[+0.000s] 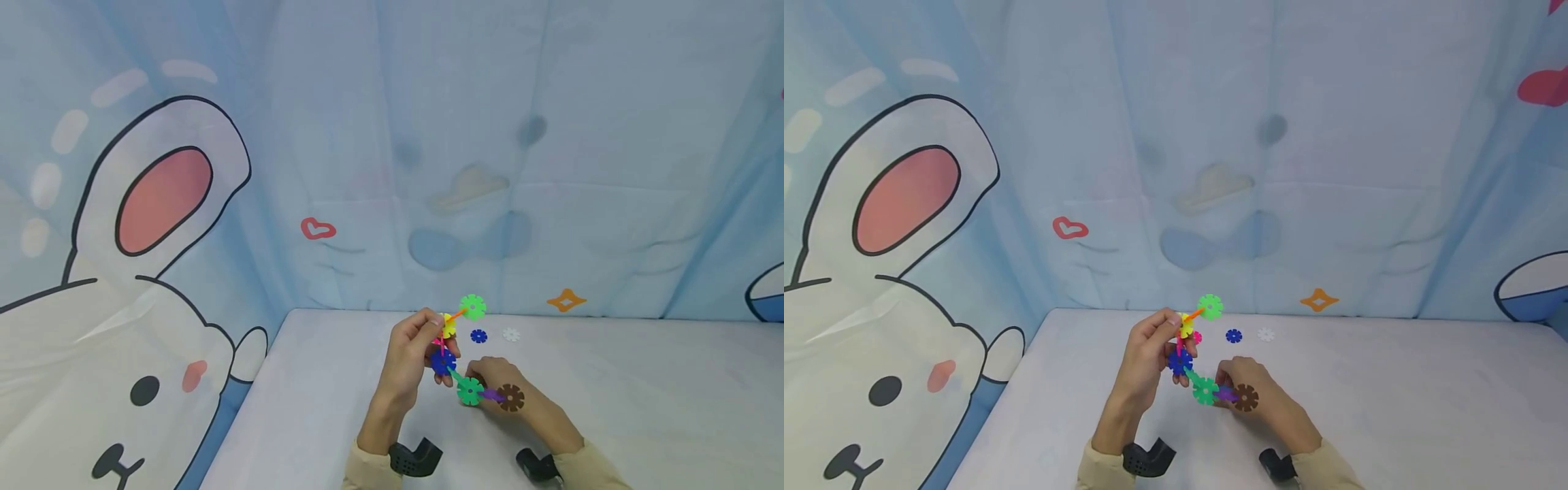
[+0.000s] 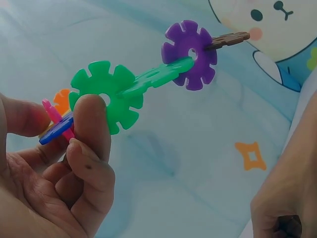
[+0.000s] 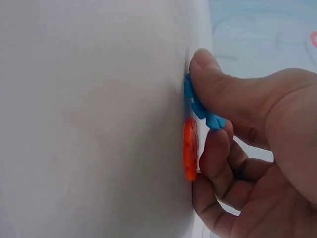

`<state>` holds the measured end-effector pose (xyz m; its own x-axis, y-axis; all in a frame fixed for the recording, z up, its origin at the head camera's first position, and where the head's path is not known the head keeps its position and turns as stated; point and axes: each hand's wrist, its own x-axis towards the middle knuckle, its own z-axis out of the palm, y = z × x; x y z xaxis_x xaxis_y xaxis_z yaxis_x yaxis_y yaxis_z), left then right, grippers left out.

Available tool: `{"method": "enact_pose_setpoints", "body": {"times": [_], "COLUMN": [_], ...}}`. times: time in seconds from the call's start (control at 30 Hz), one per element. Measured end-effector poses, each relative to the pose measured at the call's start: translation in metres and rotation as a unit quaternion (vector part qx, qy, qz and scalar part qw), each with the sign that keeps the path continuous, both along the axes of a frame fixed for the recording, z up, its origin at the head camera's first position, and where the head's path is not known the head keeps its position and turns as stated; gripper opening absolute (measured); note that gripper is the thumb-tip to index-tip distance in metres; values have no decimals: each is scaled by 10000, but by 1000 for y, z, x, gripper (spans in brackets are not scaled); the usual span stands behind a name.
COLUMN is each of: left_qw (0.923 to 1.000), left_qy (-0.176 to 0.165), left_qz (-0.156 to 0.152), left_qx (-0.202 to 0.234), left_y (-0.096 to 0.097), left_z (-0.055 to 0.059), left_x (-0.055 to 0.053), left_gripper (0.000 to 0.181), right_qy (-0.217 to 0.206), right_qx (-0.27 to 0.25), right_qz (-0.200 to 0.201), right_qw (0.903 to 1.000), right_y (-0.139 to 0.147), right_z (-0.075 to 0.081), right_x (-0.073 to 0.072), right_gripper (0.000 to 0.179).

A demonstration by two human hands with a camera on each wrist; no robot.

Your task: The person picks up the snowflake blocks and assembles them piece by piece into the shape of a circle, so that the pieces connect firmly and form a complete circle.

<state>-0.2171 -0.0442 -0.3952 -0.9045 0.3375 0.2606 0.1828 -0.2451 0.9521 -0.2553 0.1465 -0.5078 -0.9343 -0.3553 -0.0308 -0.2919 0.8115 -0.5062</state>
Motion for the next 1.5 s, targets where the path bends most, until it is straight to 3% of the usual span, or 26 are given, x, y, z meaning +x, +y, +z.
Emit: {"method": "enact_pose_setpoints", "body": {"times": [0.27, 0.53, 0.73, 0.93, 1.23, 1.5], "left_qw": [9997, 9980, 9978, 9983, 9985, 9997], "left_qy": [-171, -474, -515, -432, -281, -120], "left_qz": [-104, -167, -173, -114, -246, -225], "left_qx": [166, 371, 387, 387, 404, 51], "left_y": [-2, -2, -1, -2, -3, 1], "left_z": [-1, 1, 1, 1, 1, 1], "left_x": [-1, -2, -1, -1, -1, 1], "left_gripper": [31, 30, 37, 28, 21, 25], "right_qy": [39, -673, -822, -772, -189, -243], "right_qx": [-176, -489, -562, -696, -1035, -1186], "right_qz": [234, -176, -258, -188, 130, -85], "right_qw": [9996, 9964, 9947, 9944, 9944, 9926], "right_y": [14, 23, 24, 29, 36, 41], "right_z": [-3, 7, 6, 9, 15, 25], "right_x": [0, -1, -3, -4, 0, 1], "right_gripper": [20, 13, 16, 15, 13, 14]}}
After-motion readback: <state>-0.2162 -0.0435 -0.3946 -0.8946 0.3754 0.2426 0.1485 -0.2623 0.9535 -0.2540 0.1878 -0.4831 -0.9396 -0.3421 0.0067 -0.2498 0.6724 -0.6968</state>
